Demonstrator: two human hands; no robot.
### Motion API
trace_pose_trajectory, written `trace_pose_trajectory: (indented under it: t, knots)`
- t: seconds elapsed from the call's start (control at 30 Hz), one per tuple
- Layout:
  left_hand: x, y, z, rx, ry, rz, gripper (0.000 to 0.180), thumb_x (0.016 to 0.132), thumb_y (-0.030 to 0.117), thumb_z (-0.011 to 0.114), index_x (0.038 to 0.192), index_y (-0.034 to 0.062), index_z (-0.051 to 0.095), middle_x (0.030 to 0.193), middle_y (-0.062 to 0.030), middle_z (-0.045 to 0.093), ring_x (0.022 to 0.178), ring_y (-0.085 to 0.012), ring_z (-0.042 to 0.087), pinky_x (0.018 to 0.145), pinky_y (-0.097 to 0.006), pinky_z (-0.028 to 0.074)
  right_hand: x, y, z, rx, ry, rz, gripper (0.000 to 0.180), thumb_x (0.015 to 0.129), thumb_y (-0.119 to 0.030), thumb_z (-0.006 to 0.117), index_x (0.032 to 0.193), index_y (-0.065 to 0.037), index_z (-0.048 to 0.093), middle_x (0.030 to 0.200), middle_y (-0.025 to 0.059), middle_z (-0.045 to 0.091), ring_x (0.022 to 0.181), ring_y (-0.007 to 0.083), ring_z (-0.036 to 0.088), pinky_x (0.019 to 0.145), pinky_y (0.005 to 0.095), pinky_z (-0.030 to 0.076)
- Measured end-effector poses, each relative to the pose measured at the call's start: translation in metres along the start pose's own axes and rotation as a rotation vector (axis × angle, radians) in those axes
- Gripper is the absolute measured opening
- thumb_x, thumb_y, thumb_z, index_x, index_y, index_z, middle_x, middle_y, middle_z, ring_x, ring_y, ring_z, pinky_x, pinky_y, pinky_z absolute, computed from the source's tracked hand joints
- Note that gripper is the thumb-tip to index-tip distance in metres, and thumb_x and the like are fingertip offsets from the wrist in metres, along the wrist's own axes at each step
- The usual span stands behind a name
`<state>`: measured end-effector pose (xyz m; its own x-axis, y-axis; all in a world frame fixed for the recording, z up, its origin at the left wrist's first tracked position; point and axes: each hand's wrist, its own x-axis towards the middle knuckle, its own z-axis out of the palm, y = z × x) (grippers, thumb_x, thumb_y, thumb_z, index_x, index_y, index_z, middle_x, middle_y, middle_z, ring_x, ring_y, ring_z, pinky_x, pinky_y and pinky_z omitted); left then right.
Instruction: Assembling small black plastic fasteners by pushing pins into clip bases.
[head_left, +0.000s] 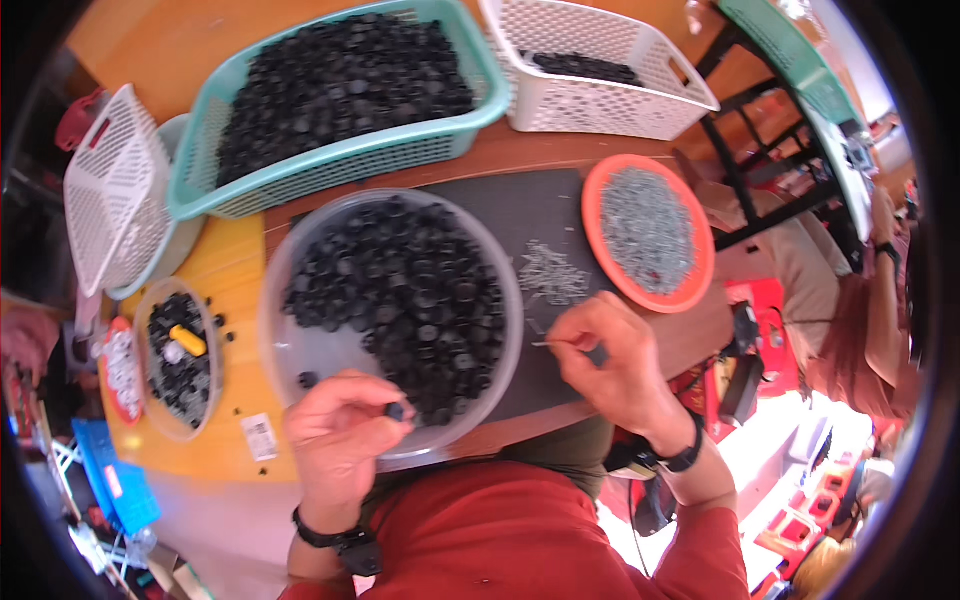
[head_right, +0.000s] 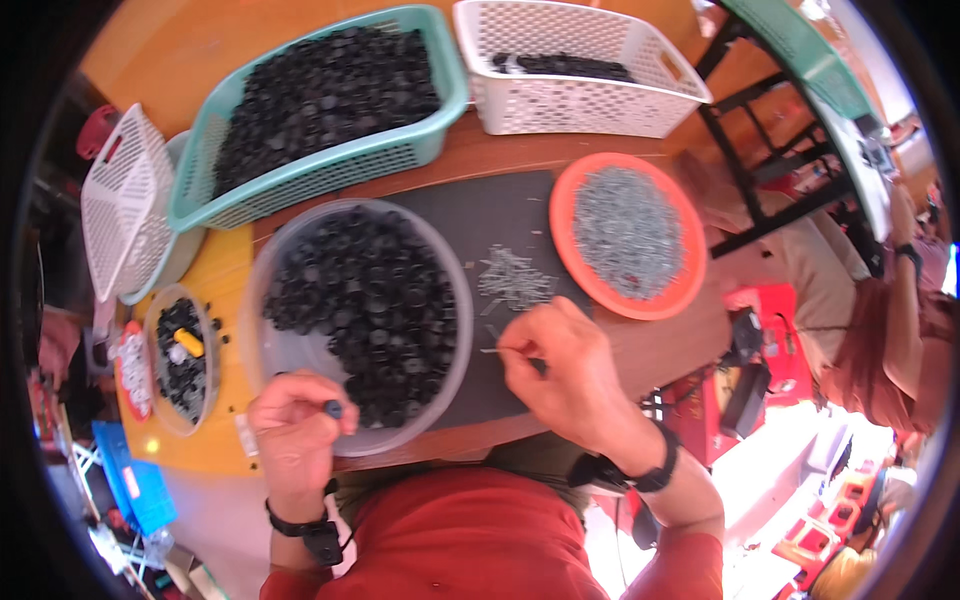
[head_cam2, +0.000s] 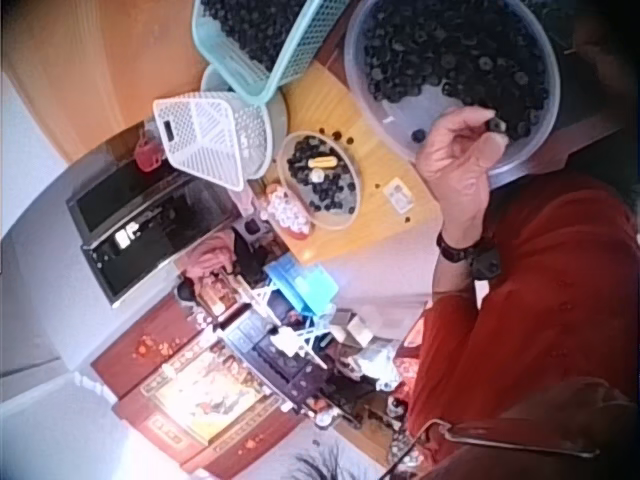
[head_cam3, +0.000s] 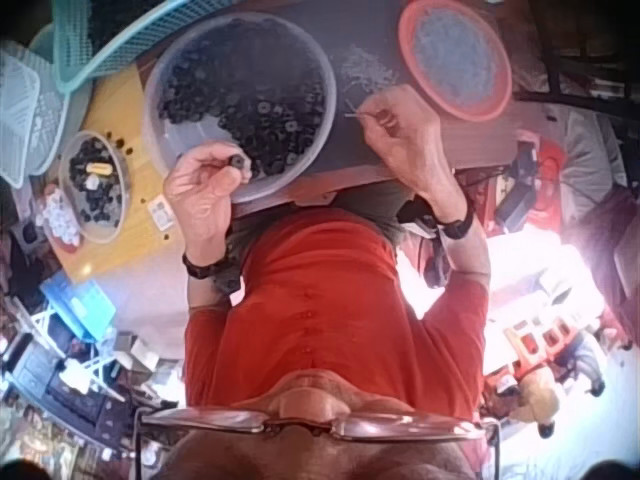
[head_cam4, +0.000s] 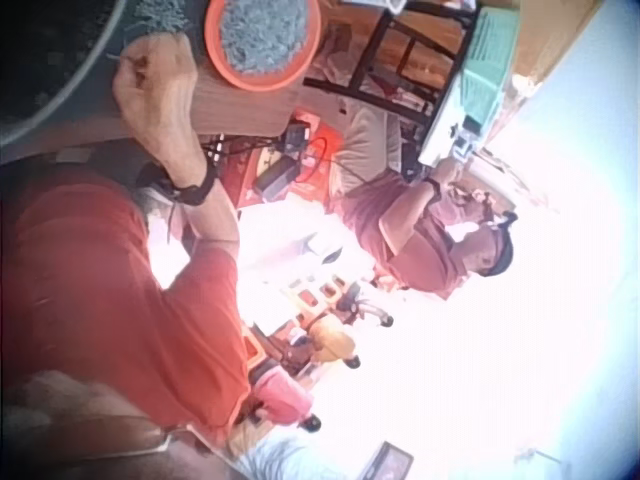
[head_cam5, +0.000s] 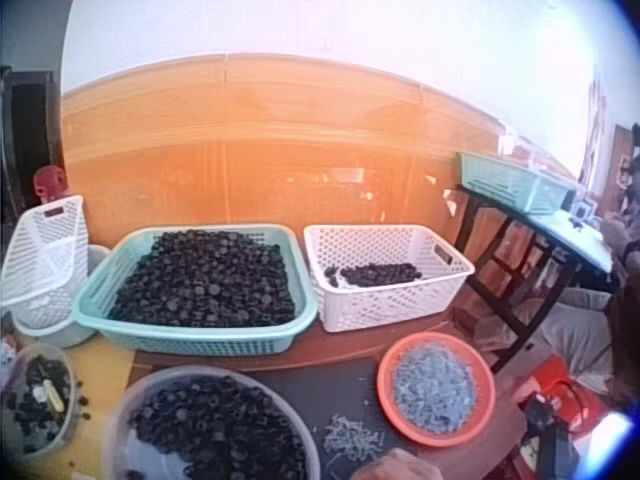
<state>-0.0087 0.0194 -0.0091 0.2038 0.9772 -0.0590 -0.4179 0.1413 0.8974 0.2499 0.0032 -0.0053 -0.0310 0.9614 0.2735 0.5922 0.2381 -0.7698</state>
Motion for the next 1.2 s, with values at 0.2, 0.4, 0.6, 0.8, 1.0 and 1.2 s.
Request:
trace_pose_trajectory:
  t: [0.2,0.4,0.6,0.8,1.0,1.2]
  knots:
    - [0.001,-0.003,0.008,-0.043,-0.075,-0.014,0.024,0.071,0.001,0.074,0.089,-0.0052,0.060,0.082,-0.0134,0.060,0.069,-0.0201,0.060,0.062,-0.029,0.051,0.006,-0.043,0.011,0.176,-0.058,-0.123,0.023,0.066,0.010,0.065,0.084,-0.003,0.059,0.077,0.0079,0.060,0.071,0.0241,0.057,0.060,0.0322,0.047]
    - [-0.001,-0.003,0.008,0.001,-0.047,-0.011,0.024,0.072,0.006,0.076,0.085,-0.0043,0.060,0.079,-0.0130,0.059,0.066,-0.0193,0.059,0.059,-0.029,0.050,0.015,-0.061,0.031,0.323,-0.067,-0.175,0.024,0.065,0.009,0.066,0.084,-0.003,0.059,0.077,0.0070,0.060,0.069,0.0247,0.055,0.059,0.0325,0.044]
    - [-0.004,-0.003,0.003,0.023,-0.081,-0.008,0.027,0.070,0.003,0.077,0.091,-0.0055,0.062,0.089,-0.0127,0.060,0.077,-0.0174,0.059,0.068,-0.027,0.050,0.015,-0.063,0.044,0.318,-0.037,-0.218,0.023,0.065,0.009,0.066,0.084,-0.003,0.058,0.077,0.0065,0.060,0.067,0.0246,0.054,0.060,0.0329,0.044]
    - [-0.006,-0.002,0.003,0.095,-0.101,0.027,0.028,0.071,0.001,0.076,0.095,-0.0049,0.064,0.095,-0.0122,0.061,0.083,-0.0160,0.057,0.074,-0.026,0.046,0.012,-0.064,0.045,0.213,-0.005,-0.291,0.025,0.064,0.010,0.064,0.084,-0.003,0.057,0.079,0.0069,0.058,0.066,0.0259,0.053,0.060,0.0335,0.043]
    - [-0.007,-0.004,0.006,0.150,-0.104,0.090,0.027,0.071,0.001,0.075,0.095,-0.0046,0.064,0.096,-0.0126,0.061,0.083,-0.0160,0.056,0.073,-0.026,0.046,0.010,-0.066,0.050,0.209,0.011,-0.315,0.025,0.062,0.010,0.063,0.083,-0.001,0.057,0.078,0.0081,0.058,0.065,0.0262,0.052,0.059,0.0324,0.042]
    - [-0.010,-0.006,0.004,0.155,-0.118,0.113,0.026,0.071,-0.001,0.074,0.095,-0.0046,0.064,0.096,-0.0133,0.062,0.086,-0.0170,0.057,0.076,-0.027,0.047,0.010,-0.066,0.053,0.209,0.007,-0.337,0.025,0.062,0.011,0.063,0.083,0.000,0.056,0.078,0.0083,0.058,0.064,0.0258,0.050,0.058,0.0323,0.042]
